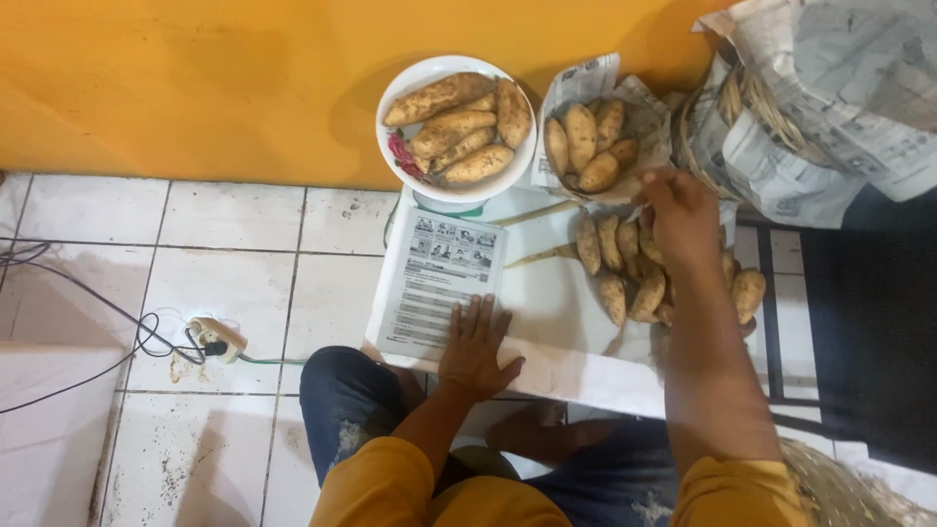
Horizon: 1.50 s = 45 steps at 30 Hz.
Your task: Cleaning and peeling sweet potatoes by hand and sorting them into bowls on a scale.
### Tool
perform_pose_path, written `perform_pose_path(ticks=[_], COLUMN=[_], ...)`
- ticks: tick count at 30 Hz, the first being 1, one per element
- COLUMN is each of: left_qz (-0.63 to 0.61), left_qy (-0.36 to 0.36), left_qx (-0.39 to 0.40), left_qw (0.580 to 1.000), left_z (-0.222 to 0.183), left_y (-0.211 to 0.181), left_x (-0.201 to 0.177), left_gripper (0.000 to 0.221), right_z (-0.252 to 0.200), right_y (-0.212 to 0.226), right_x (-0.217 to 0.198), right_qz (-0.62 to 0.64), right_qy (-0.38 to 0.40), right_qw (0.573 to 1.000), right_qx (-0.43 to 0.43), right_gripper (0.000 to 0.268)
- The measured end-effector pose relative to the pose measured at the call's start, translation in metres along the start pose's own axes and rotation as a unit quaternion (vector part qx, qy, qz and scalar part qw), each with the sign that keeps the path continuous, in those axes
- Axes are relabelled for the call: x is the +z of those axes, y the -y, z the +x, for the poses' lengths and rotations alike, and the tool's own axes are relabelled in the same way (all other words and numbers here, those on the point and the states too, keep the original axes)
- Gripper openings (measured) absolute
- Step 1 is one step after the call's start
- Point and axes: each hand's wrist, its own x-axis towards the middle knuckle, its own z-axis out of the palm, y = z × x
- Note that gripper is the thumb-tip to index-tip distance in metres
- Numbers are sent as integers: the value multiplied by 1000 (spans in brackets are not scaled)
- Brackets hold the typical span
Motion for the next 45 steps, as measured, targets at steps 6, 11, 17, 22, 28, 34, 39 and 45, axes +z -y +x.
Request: perform_pose_path(ticks=[6, 11, 17, 22, 28, 34, 39, 45], left_qz=[4, 4, -13, -12, -40, -44, -21, -112], left_qy=[-25, -3, 49, 71, 76, 98, 250, 61], left_qx=[2, -2, -14, -18, -15, -32, -47, 8], left_qw=[1000, 1000, 999, 997, 996, 994, 967, 992], left_z=[0, -2, 1, 2, 4, 7, 17, 3], left_y=[0, 0, 0, -2, -1, -7, -12, 7], left_x=[-4, 2, -8, -15, -19, -37, -68, -19], left_gripper=[88, 87, 87, 85, 85, 79, 86, 77], right_z=[-32, -44, -64, -66, -103, -191, -265, -315], right_y=[-85, -101, -68, -133, -123, -86, -99, -125], right_x=[15, 52, 66, 64, 59, 48, 41, 12], right_qz=[-236, -473, -572, -601, -552, -411, -279, -180], right_qy=[35, 95, 162, 134, 104, 125, 30, 119], right_qw=[968, 871, 787, 781, 827, 903, 955, 976], right_qx=[79, 86, 163, 103, 34, -2, -95, 4], right_gripper=[31, 43, 61, 59, 57, 50, 39, 67])
